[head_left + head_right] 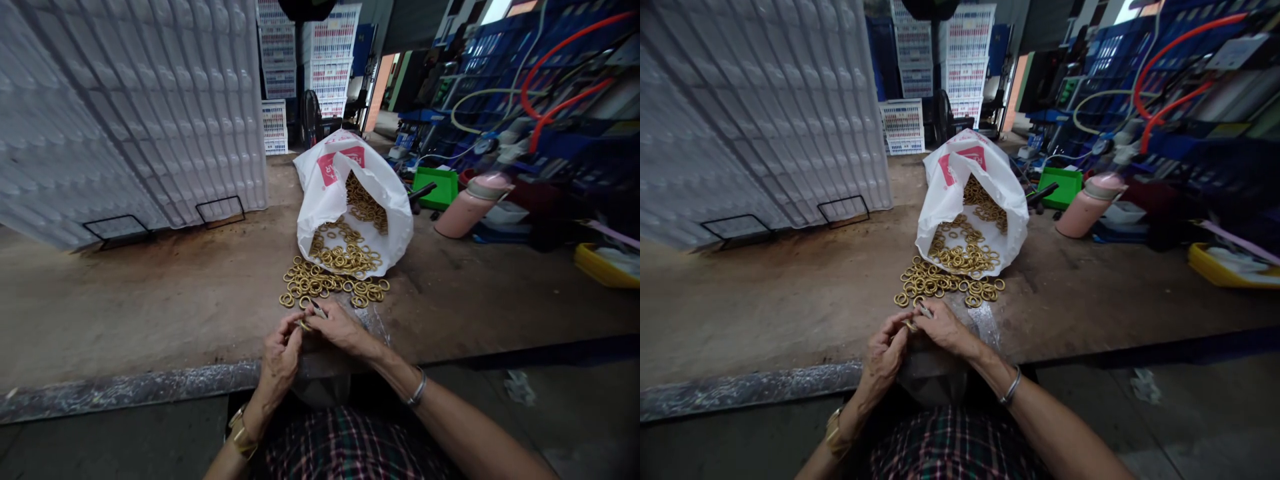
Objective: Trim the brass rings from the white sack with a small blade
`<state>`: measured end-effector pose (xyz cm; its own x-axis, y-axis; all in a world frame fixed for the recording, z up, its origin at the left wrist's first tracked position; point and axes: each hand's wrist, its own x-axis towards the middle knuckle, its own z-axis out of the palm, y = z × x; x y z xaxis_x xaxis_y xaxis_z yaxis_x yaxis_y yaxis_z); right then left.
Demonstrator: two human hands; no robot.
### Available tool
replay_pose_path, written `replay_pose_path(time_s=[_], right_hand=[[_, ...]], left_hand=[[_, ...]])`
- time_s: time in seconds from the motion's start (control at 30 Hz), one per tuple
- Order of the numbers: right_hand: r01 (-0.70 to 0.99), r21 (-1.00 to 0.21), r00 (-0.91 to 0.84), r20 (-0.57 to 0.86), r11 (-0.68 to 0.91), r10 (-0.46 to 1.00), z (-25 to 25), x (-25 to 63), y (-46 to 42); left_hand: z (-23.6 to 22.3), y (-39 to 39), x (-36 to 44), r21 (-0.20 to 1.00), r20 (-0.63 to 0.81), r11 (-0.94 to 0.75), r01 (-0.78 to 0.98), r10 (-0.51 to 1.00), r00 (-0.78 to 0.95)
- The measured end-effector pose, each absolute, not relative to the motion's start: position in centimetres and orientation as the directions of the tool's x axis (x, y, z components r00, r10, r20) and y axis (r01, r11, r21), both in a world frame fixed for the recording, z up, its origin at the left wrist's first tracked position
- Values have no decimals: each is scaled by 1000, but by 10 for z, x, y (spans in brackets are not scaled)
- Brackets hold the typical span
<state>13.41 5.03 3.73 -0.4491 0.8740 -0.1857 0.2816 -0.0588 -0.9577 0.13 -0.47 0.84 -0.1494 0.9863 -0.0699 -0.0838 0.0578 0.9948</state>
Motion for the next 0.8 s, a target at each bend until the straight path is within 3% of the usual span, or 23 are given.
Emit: replay_pose_path(time_s=[0.2, 0.37, 0.47, 0.7, 0.8], right_hand=[[224, -951, -502, -301, -214, 810, 26, 134, 44], [307, -947, -392, -217, -95, 894, 31, 137, 42], [351, -936, -405, -179, -28, 897, 31, 138, 40], [378, -924, -367, -103, 48, 925, 26, 135, 41], [372, -926, -379, -84, 69, 921, 26, 134, 40]], left_hand=[[8, -9, 1, 999, 30, -26, 23, 986, -166], [10, -9, 1, 984, 70, -26, 175, 967, -245], [13, -9, 3, 984, 65, -21, 176, 967, -248], [26, -11, 8, 957, -289, 288, -28, 954, -74], [25, -13, 6, 942, -334, 334, -42, 942, 13]])
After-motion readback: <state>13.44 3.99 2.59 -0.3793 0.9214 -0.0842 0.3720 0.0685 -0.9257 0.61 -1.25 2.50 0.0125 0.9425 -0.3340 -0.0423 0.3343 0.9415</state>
